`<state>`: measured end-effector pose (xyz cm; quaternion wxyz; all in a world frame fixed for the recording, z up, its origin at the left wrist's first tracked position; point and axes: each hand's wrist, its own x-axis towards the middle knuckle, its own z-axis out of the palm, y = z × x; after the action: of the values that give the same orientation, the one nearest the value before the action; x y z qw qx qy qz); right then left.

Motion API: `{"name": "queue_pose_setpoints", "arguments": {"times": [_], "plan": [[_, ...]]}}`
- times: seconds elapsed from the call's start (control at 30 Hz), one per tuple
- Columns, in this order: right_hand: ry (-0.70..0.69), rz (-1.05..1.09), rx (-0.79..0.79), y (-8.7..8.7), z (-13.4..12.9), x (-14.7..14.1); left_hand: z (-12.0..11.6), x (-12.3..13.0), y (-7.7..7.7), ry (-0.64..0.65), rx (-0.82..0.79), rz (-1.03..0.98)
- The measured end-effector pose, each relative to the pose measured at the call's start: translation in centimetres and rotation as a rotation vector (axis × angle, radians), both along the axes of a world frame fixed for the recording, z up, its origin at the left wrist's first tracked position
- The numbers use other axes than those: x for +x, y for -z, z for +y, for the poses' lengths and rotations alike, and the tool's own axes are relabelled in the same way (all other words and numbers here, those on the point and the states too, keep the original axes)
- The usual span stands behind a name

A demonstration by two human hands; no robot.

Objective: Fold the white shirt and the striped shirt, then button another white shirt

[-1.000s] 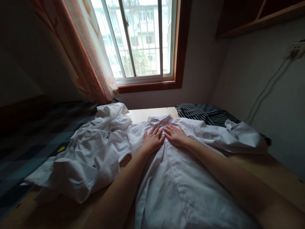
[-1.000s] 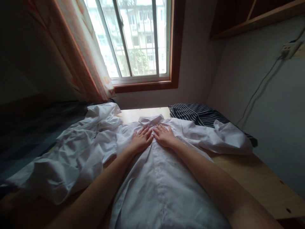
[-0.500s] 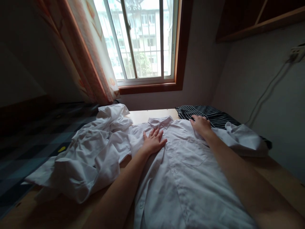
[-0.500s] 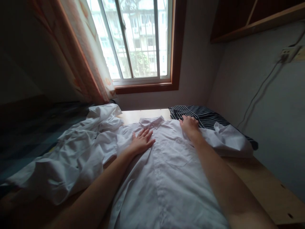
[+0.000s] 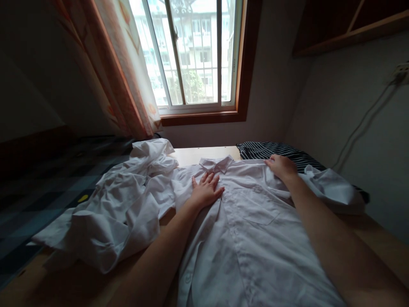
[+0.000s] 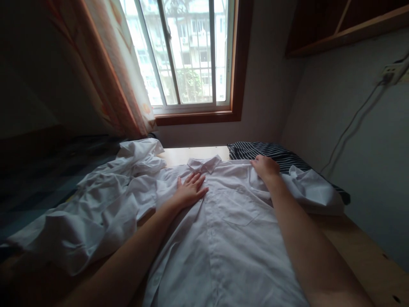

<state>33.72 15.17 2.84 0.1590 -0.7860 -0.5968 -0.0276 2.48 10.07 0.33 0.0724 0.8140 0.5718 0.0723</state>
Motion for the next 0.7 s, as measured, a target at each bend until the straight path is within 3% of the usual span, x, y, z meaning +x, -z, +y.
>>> {"name": "queue_pose_setpoints", "arguments": {"times": [0.27, 0.4, 0.5, 0.57, 0.7], "plan": [[-0.045, -0.171, 0.111, 0.5, -0.5, -1.1, 0.1, -0.2, -0.2, 0.012, -0.021, 0.018], [-0.289, -0.171, 0.250, -0.1, -0.7, -4.7, 0.1, -0.3, -0.4, 0.026, -0.052, 0.049], [-0.527, -0.129, 0.146, 0.9, -0.9, -8.1, -0.2, -0.4, -0.8, 0.040, -0.084, 0.064], [-0.588, -0.100, 0.055, 2.3, -1.0, -9.7, -0.4, -0.4, -1.1, 0.046, -0.100, 0.070], [-0.518, -0.010, -0.065, 4.4, -0.7, -10.5, -0.5, -0.5, -1.5, 0.029, -0.115, 0.076]]}}
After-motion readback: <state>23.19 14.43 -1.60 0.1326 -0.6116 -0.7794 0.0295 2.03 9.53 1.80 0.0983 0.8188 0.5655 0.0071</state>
